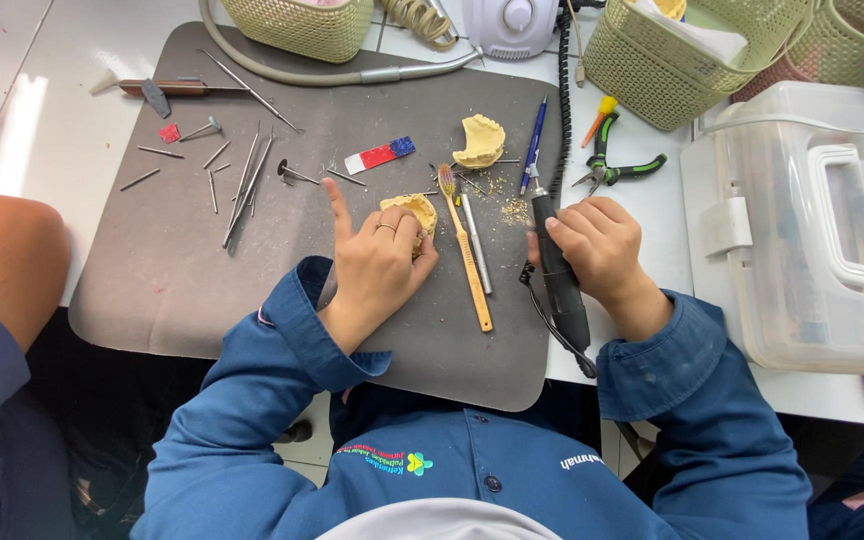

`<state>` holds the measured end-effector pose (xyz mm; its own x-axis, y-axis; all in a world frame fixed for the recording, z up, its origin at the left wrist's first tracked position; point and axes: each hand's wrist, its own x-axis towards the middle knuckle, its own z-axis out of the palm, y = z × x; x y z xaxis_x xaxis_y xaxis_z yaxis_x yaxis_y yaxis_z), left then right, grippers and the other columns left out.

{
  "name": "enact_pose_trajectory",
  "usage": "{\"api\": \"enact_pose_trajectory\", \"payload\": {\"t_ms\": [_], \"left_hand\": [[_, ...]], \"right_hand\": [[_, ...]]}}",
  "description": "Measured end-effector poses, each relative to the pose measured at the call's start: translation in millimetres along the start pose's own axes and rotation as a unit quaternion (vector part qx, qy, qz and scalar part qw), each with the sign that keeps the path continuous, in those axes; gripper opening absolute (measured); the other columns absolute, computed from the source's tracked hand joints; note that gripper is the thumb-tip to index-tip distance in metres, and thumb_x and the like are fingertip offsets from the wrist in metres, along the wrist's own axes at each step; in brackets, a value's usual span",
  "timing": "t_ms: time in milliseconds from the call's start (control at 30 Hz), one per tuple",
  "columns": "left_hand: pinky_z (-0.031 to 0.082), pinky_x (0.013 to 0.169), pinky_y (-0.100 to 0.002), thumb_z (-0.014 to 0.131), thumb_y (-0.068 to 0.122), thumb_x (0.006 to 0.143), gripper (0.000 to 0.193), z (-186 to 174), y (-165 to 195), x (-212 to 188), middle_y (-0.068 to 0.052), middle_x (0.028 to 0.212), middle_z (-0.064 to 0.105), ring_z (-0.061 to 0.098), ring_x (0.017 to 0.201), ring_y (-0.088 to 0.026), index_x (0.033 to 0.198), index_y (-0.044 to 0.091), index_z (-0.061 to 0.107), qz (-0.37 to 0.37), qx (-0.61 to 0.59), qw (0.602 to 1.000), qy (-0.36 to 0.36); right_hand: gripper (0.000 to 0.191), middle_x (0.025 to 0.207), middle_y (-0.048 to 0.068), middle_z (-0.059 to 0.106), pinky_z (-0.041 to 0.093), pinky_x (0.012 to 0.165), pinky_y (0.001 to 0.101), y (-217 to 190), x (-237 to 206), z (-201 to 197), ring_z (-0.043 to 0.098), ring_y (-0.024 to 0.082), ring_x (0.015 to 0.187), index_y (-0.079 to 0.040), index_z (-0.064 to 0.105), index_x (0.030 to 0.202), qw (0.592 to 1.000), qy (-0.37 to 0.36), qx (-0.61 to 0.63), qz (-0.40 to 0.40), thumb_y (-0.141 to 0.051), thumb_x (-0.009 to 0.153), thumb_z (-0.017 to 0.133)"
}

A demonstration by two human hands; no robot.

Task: The person handles a dental cast and a small tooth-like object, using a rotary handpiece to grind and shape the object. They repeatedly fit the object into the cast to check alignment, then continue grinding. The workspace contains dental tools and materials.

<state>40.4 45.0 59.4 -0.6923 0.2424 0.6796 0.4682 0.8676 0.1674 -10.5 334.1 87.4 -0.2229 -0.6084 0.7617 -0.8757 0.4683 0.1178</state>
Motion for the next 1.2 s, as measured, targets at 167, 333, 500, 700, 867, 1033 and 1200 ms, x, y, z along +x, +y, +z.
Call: {"api": "enact_pose_trajectory", "payload": {"t_ms": [167, 333, 500, 700, 867, 1033, 1200], "left_hand": [[0.01, 0.127, -0.068, 0.075, 0.017, 0.088, 0.017, -3, 5, -2, -0.005, 0.085, 0.062, 0.064, 0.078, -0.021, 0.087, 0.007, 0.062, 0.012, -0.002, 1.0, -0.006], [0.016, 0.125, -0.067, 0.077, 0.011, 0.089, 0.016, -6, 7, 7, -0.006, 0.094, 0.067, 0.068, 0.088, -0.023, 0.094, 0.004, 0.064, 0.009, -0.082, 0.996, 0.031], [0.045, 0.123, -0.05, 0.077, 0.001, 0.091, 0.019, -27, 22, 18, -0.009, 0.111, 0.072, 0.071, 0.112, -0.026, 0.106, 0.002, 0.065, -0.023, -0.366, 0.93, 0.02], [0.047, 0.126, -0.041, 0.072, -0.006, 0.097, 0.02, -60, 44, 45, -0.007, 0.115, 0.068, 0.07, 0.106, -0.014, 0.112, 0.002, 0.063, -0.047, -0.62, 0.779, -0.082], [0.049, 0.127, -0.04, 0.071, -0.004, 0.103, 0.021, -76, 59, 63, -0.005, 0.113, 0.066, 0.066, 0.103, -0.01, 0.119, 0.003, 0.06, -0.081, -0.74, 0.651, -0.147], [0.054, 0.108, -0.036, 0.07, -0.004, 0.097, 0.031, -74, 73, 67, -0.006, 0.113, 0.068, 0.068, 0.11, -0.012, 0.125, 0.002, 0.058, -0.118, -0.754, 0.627, -0.156], [0.056, 0.116, -0.04, 0.068, -0.009, 0.101, 0.02, -47, 87, 61, -0.01, 0.113, 0.07, 0.073, 0.109, -0.019, 0.119, -0.002, 0.062, -0.125, -0.803, 0.577, -0.085]], "right_hand": [[0.046, 0.08, 0.009, 0.065, 0.053, 0.068, 0.0405, -2, -7, 1, 0.066, 0.03, 0.069, -0.005, 0.049, 0.113, 0.998, 0.035, 0.031, 0.035, -0.009, 0.084, 0.085], [0.04, 0.087, 0.01, 0.067, 0.054, 0.08, 0.0456, -5, -4, -2, 0.067, 0.032, 0.079, -0.004, 0.054, 0.118, 0.995, 0.043, 0.048, 0.07, -0.012, 0.088, 0.079], [0.037, 0.113, 0.016, 0.066, 0.053, 0.088, 0.0496, -10, 8, -15, 0.067, 0.033, 0.1, -0.009, 0.062, 0.123, 0.996, 0.066, 0.006, 0.058, -0.023, 0.091, 0.075], [0.034, 0.121, 0.017, 0.063, 0.057, 0.09, 0.0521, -8, 13, -51, 0.066, 0.035, 0.108, -0.01, 0.063, 0.123, 0.996, 0.08, -0.035, -0.019, -0.029, 0.098, 0.076], [0.036, 0.116, 0.019, 0.064, 0.06, 0.084, 0.0517, 0, 17, -76, 0.069, 0.035, 0.102, -0.009, 0.055, 0.126, 0.988, 0.131, -0.057, -0.051, -0.031, 0.103, 0.071], [0.035, 0.095, 0.015, 0.07, 0.061, 0.072, 0.0439, -5, 25, -26, 0.074, 0.027, 0.082, -0.006, 0.056, 0.117, 0.894, 0.418, 0.142, 0.07, -0.036, 0.101, 0.061], [0.043, 0.106, 0.021, 0.073, 0.061, 0.076, 0.0396, -41, -5, -17, 0.073, 0.029, 0.093, -0.008, 0.053, 0.13, 0.795, 0.429, 0.385, 0.19, -0.039, 0.103, 0.066]]}}
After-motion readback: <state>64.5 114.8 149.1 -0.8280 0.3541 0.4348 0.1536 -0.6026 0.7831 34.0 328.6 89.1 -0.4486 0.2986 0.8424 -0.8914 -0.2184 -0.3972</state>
